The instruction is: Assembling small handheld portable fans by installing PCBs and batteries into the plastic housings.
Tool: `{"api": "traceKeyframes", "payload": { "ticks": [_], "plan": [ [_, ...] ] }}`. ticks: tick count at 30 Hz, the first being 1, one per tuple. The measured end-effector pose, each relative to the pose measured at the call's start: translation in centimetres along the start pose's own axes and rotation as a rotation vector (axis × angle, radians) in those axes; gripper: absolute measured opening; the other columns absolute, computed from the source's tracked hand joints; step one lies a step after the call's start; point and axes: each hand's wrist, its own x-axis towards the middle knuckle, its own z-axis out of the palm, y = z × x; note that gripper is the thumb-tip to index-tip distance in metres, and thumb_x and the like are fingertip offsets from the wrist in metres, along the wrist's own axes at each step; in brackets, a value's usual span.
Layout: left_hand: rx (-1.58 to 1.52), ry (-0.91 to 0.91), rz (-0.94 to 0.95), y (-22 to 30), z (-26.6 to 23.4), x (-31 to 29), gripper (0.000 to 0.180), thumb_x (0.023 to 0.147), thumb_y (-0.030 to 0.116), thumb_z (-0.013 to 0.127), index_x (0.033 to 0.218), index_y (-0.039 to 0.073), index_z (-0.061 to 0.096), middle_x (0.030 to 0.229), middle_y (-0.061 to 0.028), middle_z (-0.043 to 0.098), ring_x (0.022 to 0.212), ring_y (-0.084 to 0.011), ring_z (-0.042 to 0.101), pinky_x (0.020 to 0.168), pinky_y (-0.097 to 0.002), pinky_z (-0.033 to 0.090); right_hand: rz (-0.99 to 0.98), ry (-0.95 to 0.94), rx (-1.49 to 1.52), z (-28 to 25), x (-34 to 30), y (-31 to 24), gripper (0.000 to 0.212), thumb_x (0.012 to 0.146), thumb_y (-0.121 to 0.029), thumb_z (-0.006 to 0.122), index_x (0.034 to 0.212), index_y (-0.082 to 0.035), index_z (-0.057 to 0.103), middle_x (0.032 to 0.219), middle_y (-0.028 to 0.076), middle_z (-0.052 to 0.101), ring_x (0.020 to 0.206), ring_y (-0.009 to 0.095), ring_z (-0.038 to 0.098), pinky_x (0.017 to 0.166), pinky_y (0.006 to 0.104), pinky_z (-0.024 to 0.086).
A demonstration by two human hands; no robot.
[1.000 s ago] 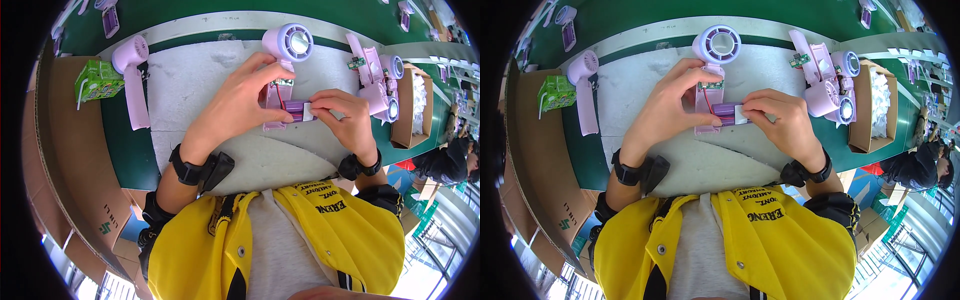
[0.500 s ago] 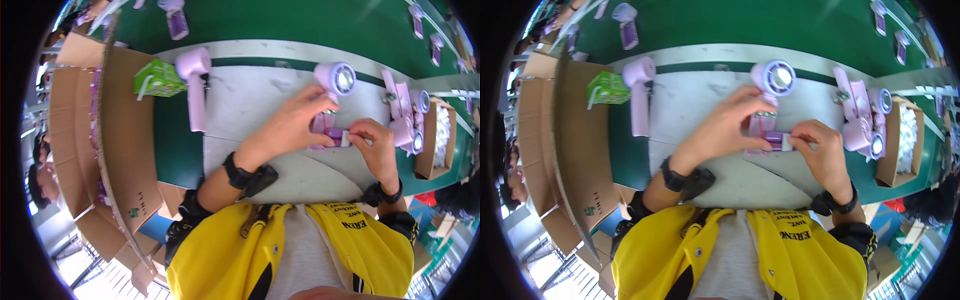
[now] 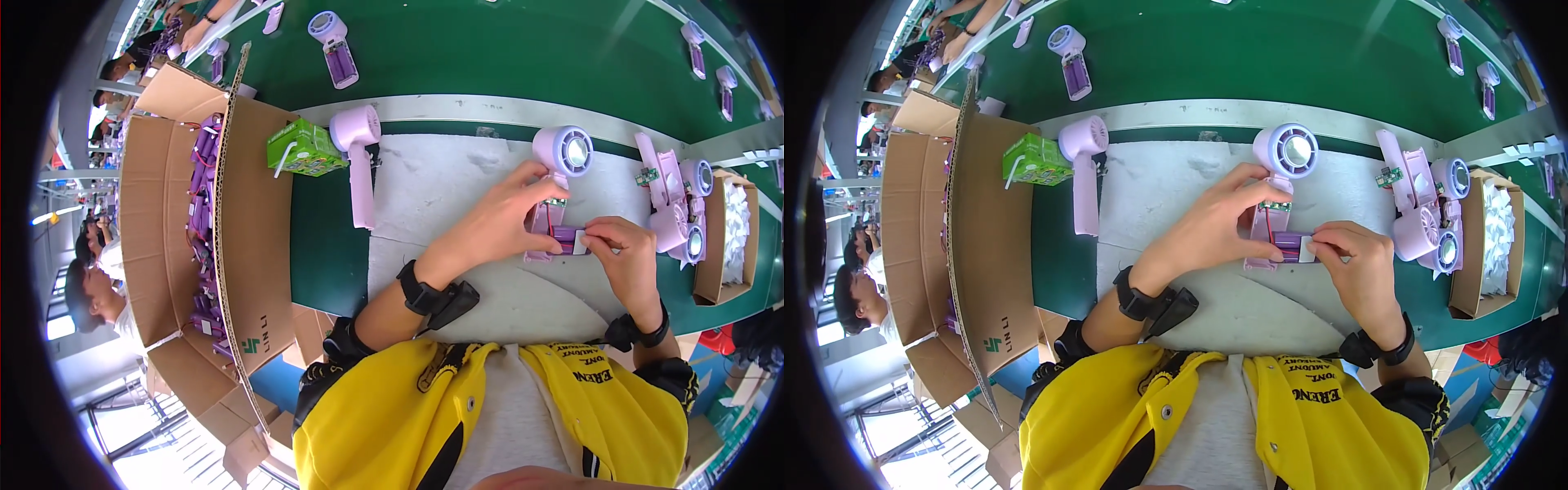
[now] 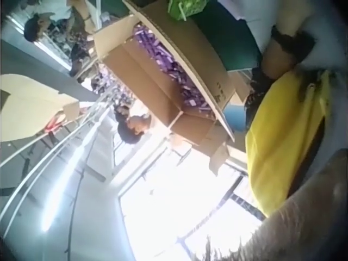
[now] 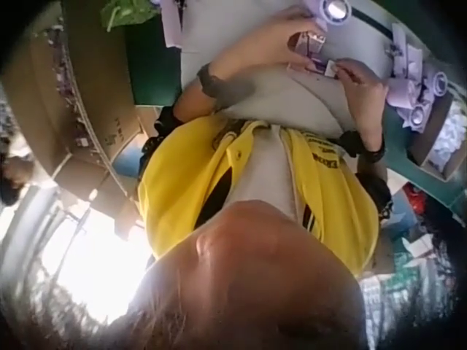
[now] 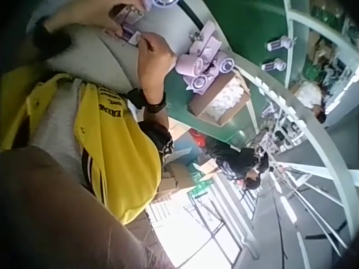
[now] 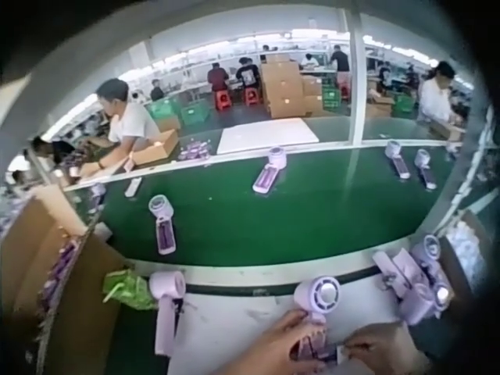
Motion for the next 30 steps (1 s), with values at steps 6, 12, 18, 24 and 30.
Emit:
{"api": "traceKeyframes", "payload": {
  "ticks": [6,12,18,24,30],
  "plan": [
    [-0.016,0.010,-0.006,0.4,0.2,-0.1,0.062,0.062,0.017,0.088,0.117,0.011,0.059,0.123,-0.0144,0.051,0.102,-0.0325,0.059,0.083,-0.0382,0.051,0.001,-0.012,0.012,-0.1,-0.1,0.2,0.012,0.078,0.005,0.072,0.090,0.007,0.068,0.091,0.012,0.071,0.070,0.016,0.066,0.064,0.0259,0.054],
    [0.058,0.032,0.064,0.0,0.2,0.1,0.062,0.062,0.018,0.090,0.117,0.012,0.062,0.128,-0.0133,0.050,0.107,-0.0305,0.059,0.087,-0.0372,0.052,0.071,-0.042,0.022,0.1,0.2,-0.5,0.010,0.078,0.006,0.072,0.086,0.007,0.066,0.092,0.011,0.069,0.073,0.017,0.068,0.067,0.0274,0.057],
    [0.037,0.033,0.052,0.4,-0.6,0.0,0.061,0.061,0.018,0.089,0.116,0.012,0.063,0.125,-0.0129,0.052,0.106,-0.0315,0.059,0.088,-0.0387,0.051,0.126,-0.116,0.025,-0.2,1.0,-0.9,0.012,0.077,0.007,0.072,0.086,0.006,0.064,0.091,0.011,0.067,0.075,0.018,0.069,0.070,0.0275,0.058],
    [0.018,0.014,-0.035,0.8,-0.8,0.2,0.060,0.062,0.020,0.088,0.115,0.014,0.062,0.123,-0.0132,0.052,0.104,-0.0340,0.059,0.087,-0.0407,0.051,0.197,-0.150,0.082,-0.5,1.1,-1.4,0.012,0.078,0.007,0.071,0.088,0.006,0.064,0.094,0.010,0.068,0.076,0.016,0.069,0.072,0.0274,0.058],
    [0.072,0.038,0.016,0.8,-0.8,-0.2,0.061,0.062,0.021,0.088,0.116,0.014,0.062,0.122,-0.0126,0.052,0.103,-0.0339,0.059,0.087,-0.0407,0.051,0.180,-0.111,0.164,-0.3,0.6,-0.7,0.011,0.080,0.008,0.070,0.089,0.006,0.064,0.095,0.010,0.068,0.077,0.015,0.068,0.072,0.0271,0.058]
  ]
}}
